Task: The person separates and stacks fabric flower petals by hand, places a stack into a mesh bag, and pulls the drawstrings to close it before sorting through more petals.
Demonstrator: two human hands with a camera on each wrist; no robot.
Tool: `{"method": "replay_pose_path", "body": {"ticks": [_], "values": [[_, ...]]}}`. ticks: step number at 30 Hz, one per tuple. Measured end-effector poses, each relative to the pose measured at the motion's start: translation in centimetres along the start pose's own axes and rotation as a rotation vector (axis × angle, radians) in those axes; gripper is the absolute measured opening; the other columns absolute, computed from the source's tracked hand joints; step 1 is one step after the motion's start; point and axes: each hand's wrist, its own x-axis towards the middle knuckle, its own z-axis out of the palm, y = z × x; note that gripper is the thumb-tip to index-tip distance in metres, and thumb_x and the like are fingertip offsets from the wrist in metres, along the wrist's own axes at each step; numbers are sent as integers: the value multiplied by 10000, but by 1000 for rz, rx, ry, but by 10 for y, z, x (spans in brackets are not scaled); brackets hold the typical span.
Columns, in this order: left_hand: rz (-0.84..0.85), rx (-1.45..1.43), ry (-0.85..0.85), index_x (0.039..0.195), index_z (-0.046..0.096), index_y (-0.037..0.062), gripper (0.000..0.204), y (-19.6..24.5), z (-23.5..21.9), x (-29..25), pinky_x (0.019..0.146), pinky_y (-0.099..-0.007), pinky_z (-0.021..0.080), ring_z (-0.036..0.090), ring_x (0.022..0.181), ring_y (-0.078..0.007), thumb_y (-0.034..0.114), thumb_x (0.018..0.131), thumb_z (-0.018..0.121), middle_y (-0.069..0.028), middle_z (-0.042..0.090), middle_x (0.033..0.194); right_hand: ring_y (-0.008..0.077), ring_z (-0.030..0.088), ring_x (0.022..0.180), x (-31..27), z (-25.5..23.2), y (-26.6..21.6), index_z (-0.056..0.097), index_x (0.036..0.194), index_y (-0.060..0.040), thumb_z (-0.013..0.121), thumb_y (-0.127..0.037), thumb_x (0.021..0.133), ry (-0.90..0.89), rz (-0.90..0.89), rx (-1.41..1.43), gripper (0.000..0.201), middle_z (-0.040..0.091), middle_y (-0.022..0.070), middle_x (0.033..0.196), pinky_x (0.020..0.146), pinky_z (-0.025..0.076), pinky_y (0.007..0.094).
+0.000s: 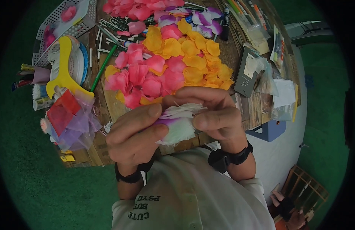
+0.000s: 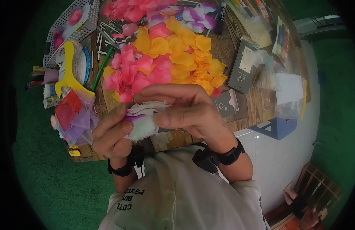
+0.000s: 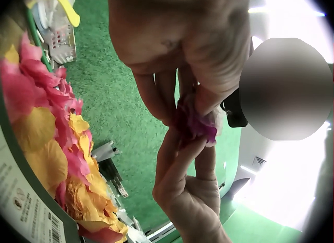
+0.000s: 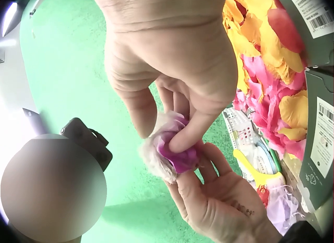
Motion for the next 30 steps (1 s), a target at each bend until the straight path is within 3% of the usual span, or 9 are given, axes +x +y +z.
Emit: {"method": "replay_pose_path", "body": {"ticks": [3, 5, 8, 9, 11, 15, 17, 23, 30], "values": [[6, -25, -12, 835, 672, -28, 202, -1, 0, 1, 710, -408, 560, 662, 826, -345, -41, 639, 720, -210, 637, 997, 349, 539, 1121, 0, 0, 1, 449, 1237, 113, 611, -17, 743, 3, 5, -35, 536, 526, 288, 1199, 979, 417, 418], [-5, -15, -18, 838, 669, -34, 210, -1, 0, 2, 726, -409, 557, 661, 834, -344, -36, 635, 723, -208, 642, 980, 160, 616, 941, 0, 2, 0, 543, 1179, 61, 565, 39, 793, 113, 78, 71, 388, 612, 160, 1118, 799, 502, 260], [-1, -2, -39, 835, 666, -44, 213, -4, -1, 1, 730, -400, 556, 660, 843, -347, -32, 630, 726, -214, 640, 979, 118, 620, 843, 1, 1, 3, 578, 1136, 61, 549, 30, 815, 155, 60, 31, 324, 633, 145, 1074, 721, 502, 240], [-3, -4, -40, 835, 666, -44, 213, -4, 0, 2, 730, -400, 556, 660, 843, -347, -32, 630, 726, -214, 640, 979, 118, 620, 843, 0, 2, 2, 578, 1136, 61, 549, 30, 815, 158, 61, 32, 324, 633, 145, 1074, 721, 502, 240], [-17, -34, -50, 853, 666, -52, 226, -3, 1, 3, 747, -396, 552, 657, 868, -351, -46, 631, 710, -222, 637, 984, 307, 609, 1004, -2, 6, 1, 535, 1137, 121, 536, 62, 814, 253, 47, 12, 328, 596, 251, 1094, 878, 489, 360], [-48, -42, -71, 883, 667, -56, 255, -2, -2, 5, 771, -391, 545, 652, 891, -354, -76, 629, 675, -230, 634, 988, 236, 629, 934, -4, 16, 0, 565, 1120, 98, 553, 58, 816, 343, -21, -152, 307, 632, 207, 1030, 831, 497, 311], [-102, -31, -118, 907, 667, -56, 287, -3, -5, 3, 784, -393, 539, 649, 901, -359, -91, 622, 647, -232, 633, 996, 169, 622, 891, -5, 22, -1, 586, 1113, 72, 561, 52, 822, 485, -164, -628, 293, 651, 163, 989, 798, 491, 272], [-42, -1, -198, 883, 662, -57, 282, -5, -7, 10, 745, -394, 543, 653, 870, -360, -80, 603, 639, -228, 637, 959, 155, 621, 878, -6, 26, -9, 587, 1115, 68, 541, 35, 850, 446, -401, -1112, 271, 653, 139, 984, 787, 493, 253], [-7, -44, -130, 897, 645, -63, 303, -3, -6, 10, 698, -413, 549, 663, 801, -351, -85, 595, 635, -207, 650, 861, 176, 630, 877, 0, 15, -18, 568, 1139, 71, 523, 35, 855, 524, -606, -1134, 289, 654, 158, 971, 791, 501, 272]]}}
